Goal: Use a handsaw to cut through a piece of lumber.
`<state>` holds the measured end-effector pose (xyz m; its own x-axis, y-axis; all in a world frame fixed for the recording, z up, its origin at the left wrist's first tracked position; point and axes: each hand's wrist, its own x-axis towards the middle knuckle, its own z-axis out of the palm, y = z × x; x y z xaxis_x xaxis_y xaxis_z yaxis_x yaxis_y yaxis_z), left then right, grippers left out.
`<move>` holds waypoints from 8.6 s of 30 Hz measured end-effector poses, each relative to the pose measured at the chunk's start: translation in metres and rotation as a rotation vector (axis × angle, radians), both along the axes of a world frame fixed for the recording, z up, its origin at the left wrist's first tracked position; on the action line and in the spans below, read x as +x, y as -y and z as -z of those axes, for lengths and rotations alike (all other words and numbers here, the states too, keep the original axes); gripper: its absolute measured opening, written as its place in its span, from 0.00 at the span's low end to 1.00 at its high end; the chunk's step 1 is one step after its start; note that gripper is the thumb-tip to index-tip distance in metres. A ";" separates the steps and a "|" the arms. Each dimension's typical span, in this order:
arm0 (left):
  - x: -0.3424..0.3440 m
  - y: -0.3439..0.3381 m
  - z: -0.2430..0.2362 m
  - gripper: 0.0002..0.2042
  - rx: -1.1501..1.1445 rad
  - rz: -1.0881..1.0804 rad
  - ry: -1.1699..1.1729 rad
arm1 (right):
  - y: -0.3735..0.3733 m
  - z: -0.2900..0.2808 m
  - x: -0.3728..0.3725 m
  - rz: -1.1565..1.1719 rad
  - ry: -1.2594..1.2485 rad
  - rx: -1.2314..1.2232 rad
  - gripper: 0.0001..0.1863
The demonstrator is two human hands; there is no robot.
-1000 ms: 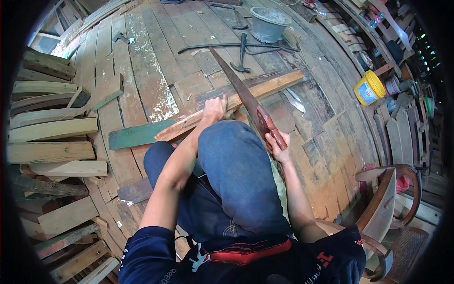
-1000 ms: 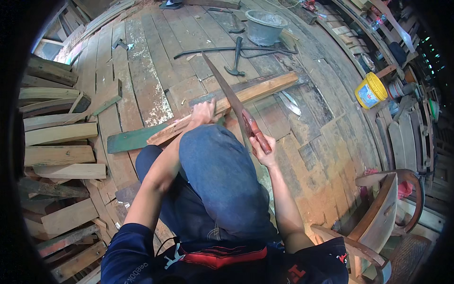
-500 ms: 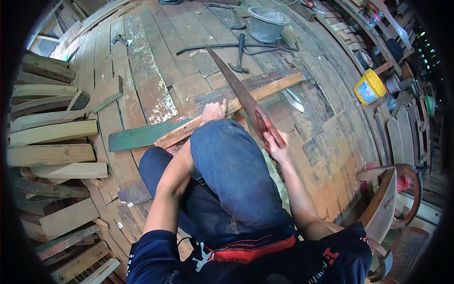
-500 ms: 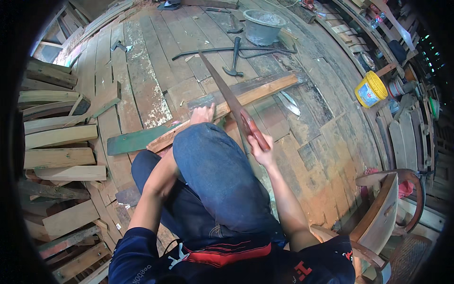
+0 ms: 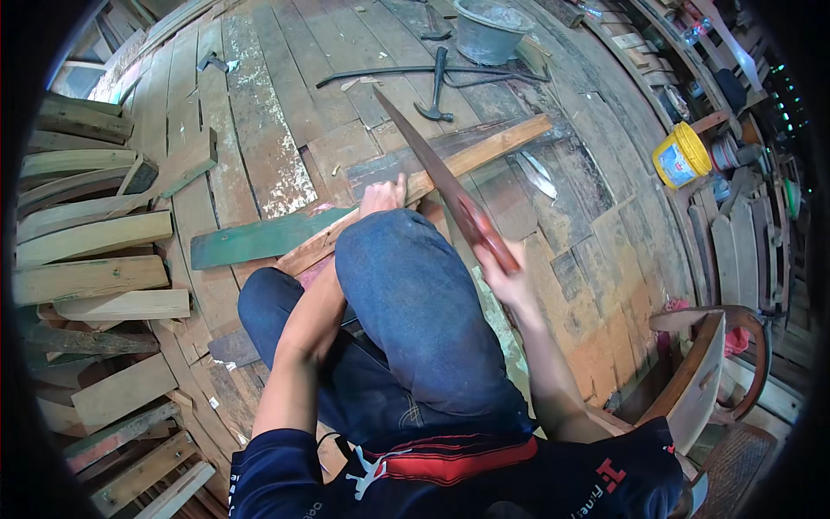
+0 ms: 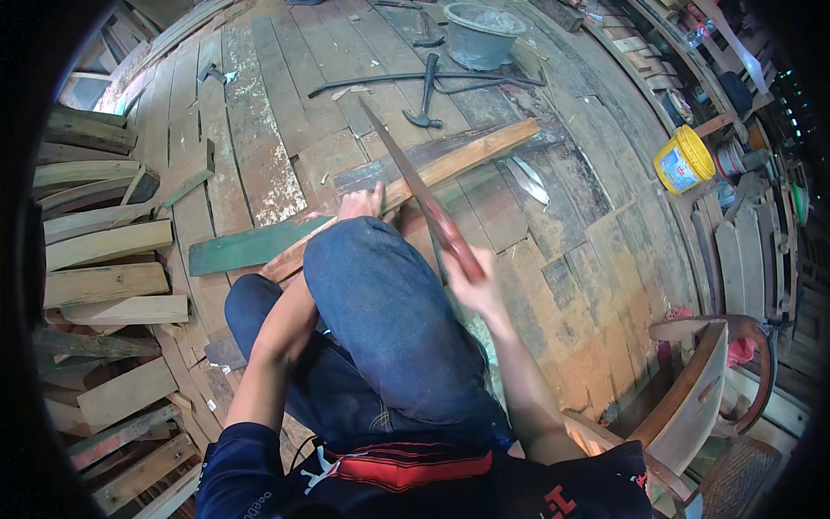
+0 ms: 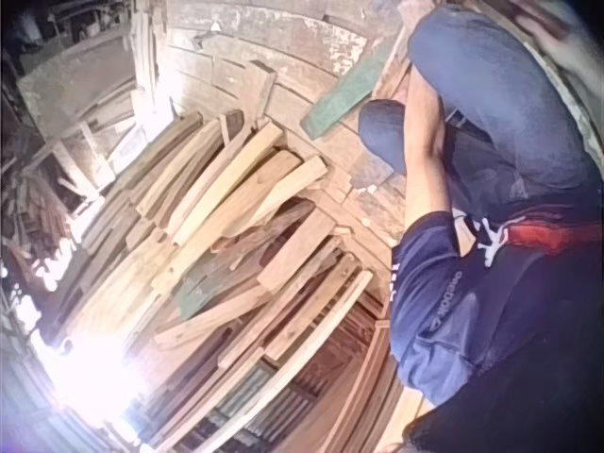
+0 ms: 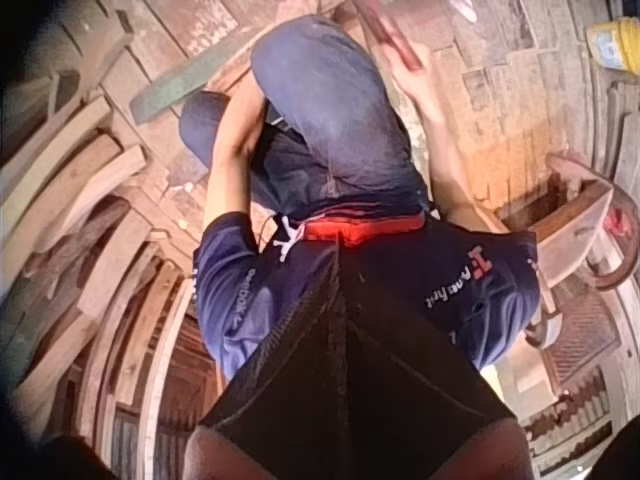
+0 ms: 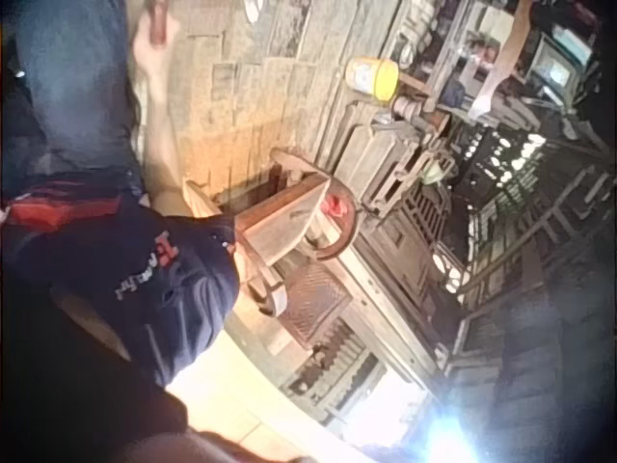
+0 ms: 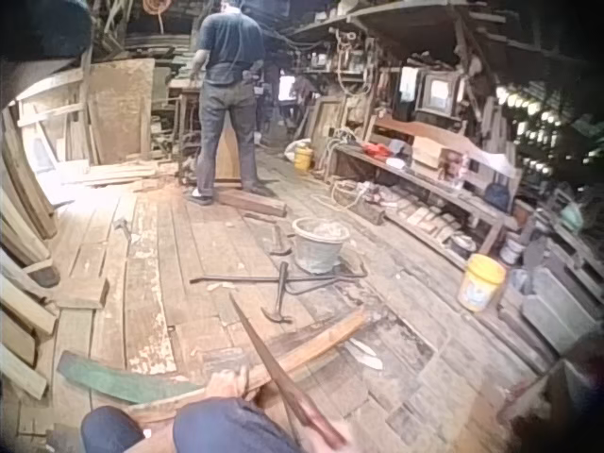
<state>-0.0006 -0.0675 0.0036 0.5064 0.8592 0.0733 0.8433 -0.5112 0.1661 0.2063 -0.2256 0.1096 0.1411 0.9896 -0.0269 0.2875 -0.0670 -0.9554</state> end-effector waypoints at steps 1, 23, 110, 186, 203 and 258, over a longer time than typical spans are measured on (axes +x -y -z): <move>0.014 0.001 0.002 0.38 -0.003 -0.003 0.003 | -0.023 0.013 -0.003 -0.005 0.056 0.053 0.05; 0.000 0.004 -0.009 0.37 -0.214 -0.089 0.041 | -0.025 -0.059 -0.005 -0.070 0.022 -0.085 0.05; -0.125 0.062 0.095 0.12 -0.576 -0.260 0.825 | 0.048 -0.050 -0.009 0.055 -0.006 -0.057 0.09; -0.137 0.087 0.157 0.17 -0.432 -0.252 0.603 | 0.063 -0.008 0.014 -0.045 -0.009 0.055 0.09; -0.112 0.084 0.086 0.15 -0.411 -0.242 0.452 | 0.047 -0.010 0.027 -0.075 -0.093 -0.160 0.08; -0.139 0.072 0.156 0.15 -0.306 -0.117 0.620 | 0.162 -0.123 0.073 0.143 -0.317 -0.354 0.21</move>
<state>-0.1393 -0.1397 -0.1522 0.3520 0.9337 0.0648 0.5933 -0.2762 0.7562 0.2797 -0.3873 0.2324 0.2051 0.8834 -0.4213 -0.0494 -0.4206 -0.9059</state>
